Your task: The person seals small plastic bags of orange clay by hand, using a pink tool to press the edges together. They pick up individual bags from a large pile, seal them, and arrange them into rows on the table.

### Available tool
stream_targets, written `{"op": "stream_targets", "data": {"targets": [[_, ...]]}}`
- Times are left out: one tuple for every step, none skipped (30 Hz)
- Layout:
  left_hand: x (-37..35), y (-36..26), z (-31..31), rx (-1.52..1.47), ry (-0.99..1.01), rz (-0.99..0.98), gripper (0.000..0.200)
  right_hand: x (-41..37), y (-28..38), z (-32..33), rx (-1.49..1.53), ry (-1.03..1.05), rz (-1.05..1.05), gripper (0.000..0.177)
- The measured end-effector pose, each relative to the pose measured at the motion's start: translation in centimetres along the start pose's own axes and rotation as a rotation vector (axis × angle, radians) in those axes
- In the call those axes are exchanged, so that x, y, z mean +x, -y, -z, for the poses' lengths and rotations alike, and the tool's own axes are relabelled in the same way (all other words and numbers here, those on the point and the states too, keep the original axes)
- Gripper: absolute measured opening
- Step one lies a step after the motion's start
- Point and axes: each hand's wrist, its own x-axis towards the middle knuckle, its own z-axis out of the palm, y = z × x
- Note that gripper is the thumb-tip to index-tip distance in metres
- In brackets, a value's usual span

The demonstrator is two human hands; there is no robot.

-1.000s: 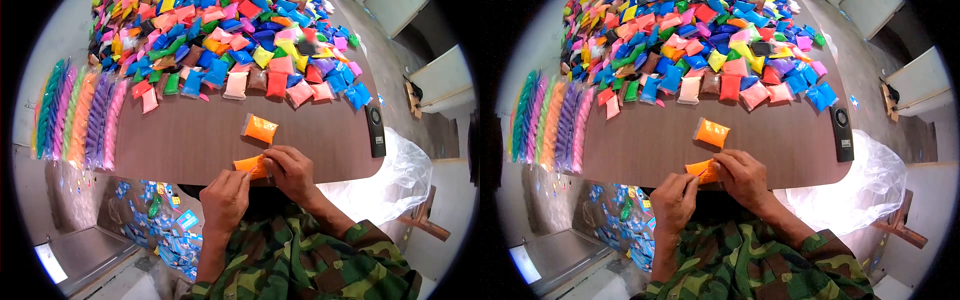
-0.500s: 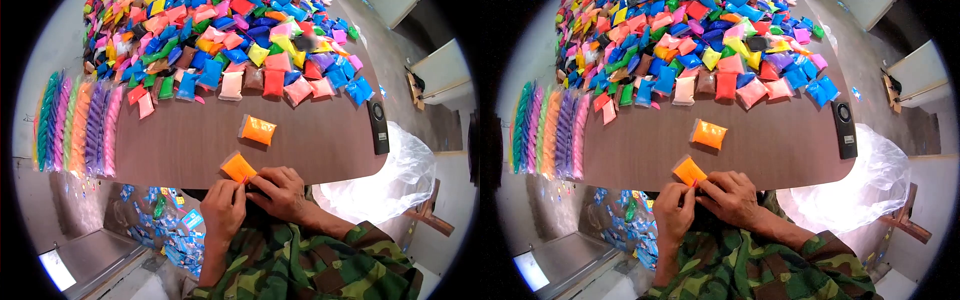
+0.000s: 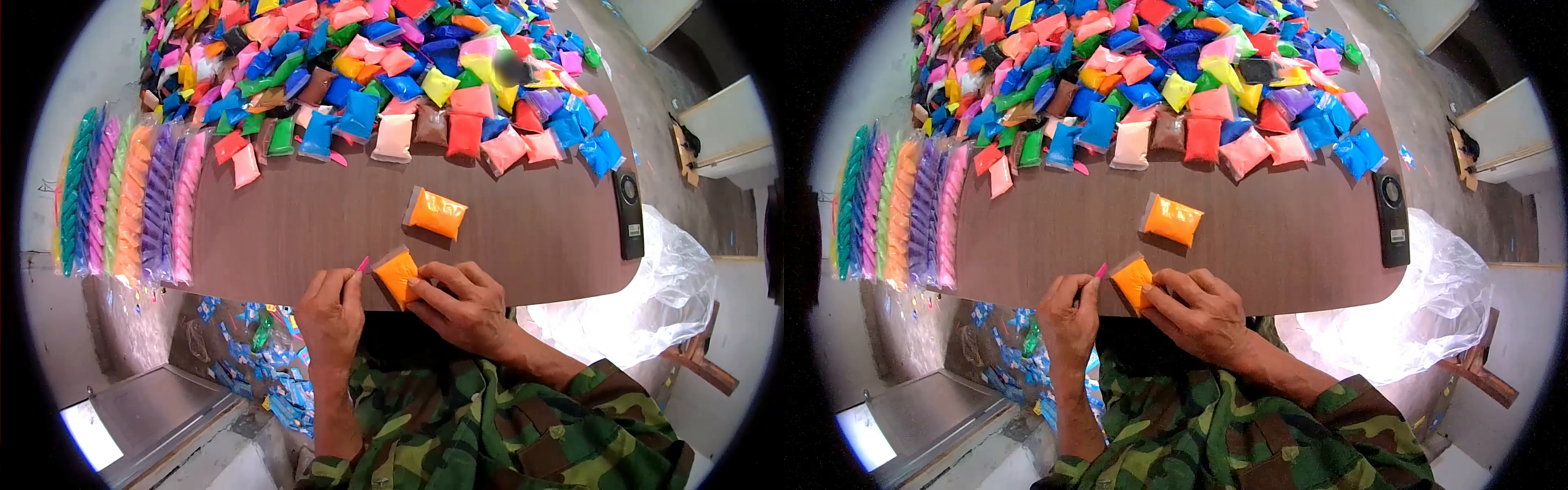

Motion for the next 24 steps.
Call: {"op": "stream_targets", "data": {"targets": [[0.1, -0.3, 0.3, -0.002, 0.004, -0.011, 0.006, 0.2, 0.0, 0.0, 0.007, -0.006, -0.001, 0.032], [0.1, -0.9, 0.9, -0.004, 0.012, -0.020, 0.006, 0.2, 0.0, 0.1, 0.013, -0.010, -0.007, 0.032], [0.1, -1.3, 1.1, -0.006, 0.023, -0.030, 0.006, 0.2, 0.1, 0.1, 0.020, -0.014, -0.016, 0.032], [-0.1, -1.6, 0.8, -0.034, 0.037, -0.078, 0.005, 0.2, 0.2, 0.2, 0.018, -0.018, -0.019, 0.032], [-0.2, -2.2, 0.3, -0.062, 0.049, -0.126, 0.006, 0.2, 0.2, 0.2, 0.017, -0.023, -0.020, 0.032], [-0.4, -2.5, -0.1, -0.090, 0.060, -0.173, 0.007, 0.3, 0.2, 0.2, 0.016, -0.027, -0.020, 0.032], [-0.4, -2.6, -0.6, -0.061, 0.080, -0.185, 0.007, 0.3, 0.2, 0.2, 0.018, -0.029, -0.021, 0.033], [-0.2, -2.5, -1.2, -0.032, 0.099, -0.198, 0.007, 0.3, 0.3, 0.2, 0.019, -0.032, -0.022, 0.033], [0.1, -2.5, -1.6, -0.003, 0.119, -0.213, 0.008, 0.4, 0.3, 0.2, 0.020, -0.037, -0.023, 0.033], [0.6, -2.3, -1.4, -0.042, 0.137, -0.189, 0.008, 0.4, 0.2, 0.2, 0.017, -0.039, -0.021, 0.033], [0.8, -2.5, -1.2, -0.031, 0.147, -0.182, 0.008, 0.3, 0.1, 0.2, 0.012, -0.042, -0.022, 0.033], [1.0, -2.7, -1.0, -0.017, 0.156, -0.173, 0.008, 0.2, 0.1, 0.1, 0.011, -0.043, -0.021, 0.033], [1.2, -2.8, -0.8, -0.002, 0.161, -0.163, 0.008, 0.2, 0.0, 0.1, 0.013, -0.044, -0.014, 0.033], [1.5, -2.7, -0.7, -0.003, 0.147, -0.168, 0.008, 0.2, 0.0, 0.1, 0.017, -0.047, -0.008, 0.033], [1.7, -2.6, -0.7, -0.005, 0.135, -0.173, 0.008, 0.2, 0.1, 0.0, 0.021, -0.049, -0.005, 0.033], [2.0, -2.4, -0.7, -0.008, 0.126, -0.178, 0.008, 0.2, 0.1, 0.0, 0.020, -0.048, -0.005, 0.032], [2.3, -2.2, -0.7, 0.003, 0.117, -0.158, 0.007, 0.1, 0.1, 0.0, 0.018, -0.046, -0.005, 0.032], [2.6, -1.8, -0.7, 0.014, 0.108, -0.138, 0.007, 0.1, 0.1, 0.0, 0.016, -0.044, -0.004, 0.031], [2.8, -1.7, -0.6, 0.025, 0.097, -0.118, 0.007, 0.1, 0.1, 0.1, 0.018, -0.042, -0.004, 0.031], [2.8, -1.9, -0.4, 0.009, 0.091, -0.117, 0.006, 0.1, 0.1, 0.1, 0.019, -0.042, -0.003, 0.030], [2.7, -2.2, -0.1, -0.008, 0.088, -0.115, 0.006, 0.1, 0.0, 0.1, 0.020, -0.041, -0.005, 0.030], [2.5, -2.4, 0.1, -0.026, 0.089, -0.112, 0.006, 0.0, 0.1, 0.1, 0.024, -0.045, -0.008, 0.030], [2.3, -2.5, -0.2, -0.051, 0.097, -0.163, 0.006, 0.0, 0.1, 0.1, 0.029, -0.049, -0.008, 0.030], [2.0, -2.9, -0.7, -0.077, 0.102, -0.213, 0.006, 0.1, 0.0, 0.1, 0.035, -0.051, -0.004, 0.030]]}}
